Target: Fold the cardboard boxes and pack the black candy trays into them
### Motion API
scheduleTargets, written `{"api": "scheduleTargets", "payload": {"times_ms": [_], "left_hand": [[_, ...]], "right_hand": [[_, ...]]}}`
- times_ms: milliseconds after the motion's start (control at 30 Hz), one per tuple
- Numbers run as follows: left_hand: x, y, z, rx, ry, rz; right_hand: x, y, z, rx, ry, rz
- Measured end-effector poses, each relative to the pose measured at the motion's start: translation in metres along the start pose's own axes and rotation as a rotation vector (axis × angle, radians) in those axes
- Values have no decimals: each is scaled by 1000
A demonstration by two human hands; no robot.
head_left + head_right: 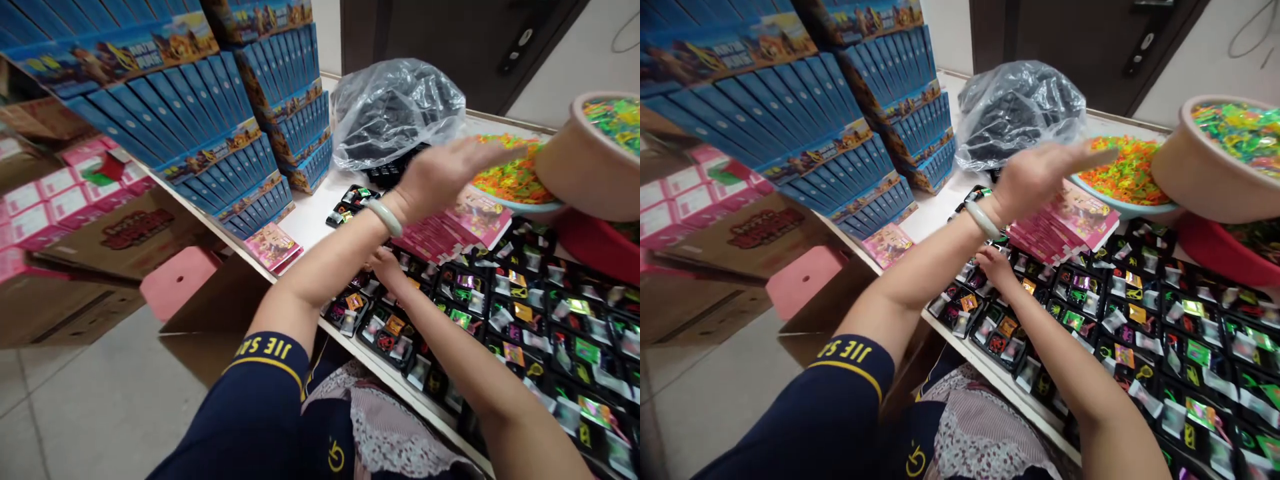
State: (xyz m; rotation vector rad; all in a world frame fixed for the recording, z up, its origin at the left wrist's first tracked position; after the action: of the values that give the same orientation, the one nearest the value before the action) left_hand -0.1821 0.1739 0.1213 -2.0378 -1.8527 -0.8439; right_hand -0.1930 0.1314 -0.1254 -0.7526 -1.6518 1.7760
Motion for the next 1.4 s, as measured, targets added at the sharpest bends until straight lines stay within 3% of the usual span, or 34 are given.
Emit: {"api": "scheduleTargets", "payload": {"times_ms": [67, 167, 267, 367, 433, 533, 600, 700, 900, 1100, 1267, 1400], "left_hand": [[-14, -45, -36, 26, 99, -87], [-61, -106, -73, 80, 222, -131], [-117, -171, -66, 109, 131, -288], [-163, -212, -41, 92, 54, -377], [-186, -219, -23, 70, -35, -374], [-213, -211, 1, 27, -248, -328], [-227, -202, 11, 36, -368, -295], [-239, -200, 20, 82, -456, -297], [-227, -233, 25, -134, -401, -508], [-213, -265, 40, -365, -244, -698], [-210, -272, 44, -472, -142, -733], [-213, -279, 39, -507, -106, -774]], "right_hand": [[-1, -2, -7, -44, -29, -49], [-6, -11, -23, -267, -85, -223], [-8, -14, -23, -549, -213, -347], [6, -16, 1, -737, -355, -450], [28, -17, 23, -842, -402, -502], [70, -13, 47, -1002, -408, -473], [96, -9, 54, -1099, -400, -423], [124, -3, 54, -1228, -413, -350], [134, -1, 56, -1349, -509, -353], [130, 1, 67, -1338, -572, -393], [124, 2, 78, -1285, -686, -446], [118, -9, 81, -1244, -701, -536]]}}
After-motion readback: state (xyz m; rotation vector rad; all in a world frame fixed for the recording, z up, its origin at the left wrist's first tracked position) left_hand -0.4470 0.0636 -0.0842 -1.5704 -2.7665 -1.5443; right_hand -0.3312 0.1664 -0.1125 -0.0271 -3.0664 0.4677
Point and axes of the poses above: each hand's wrist, its own x-axis towards the middle knuckle, its own z-axis out of the palm, y = z × x, the point moved 8 cm from there along x, towards the middle knuckle, and after that the axes turned 11 degrees about -z, right-handed, at the moved point
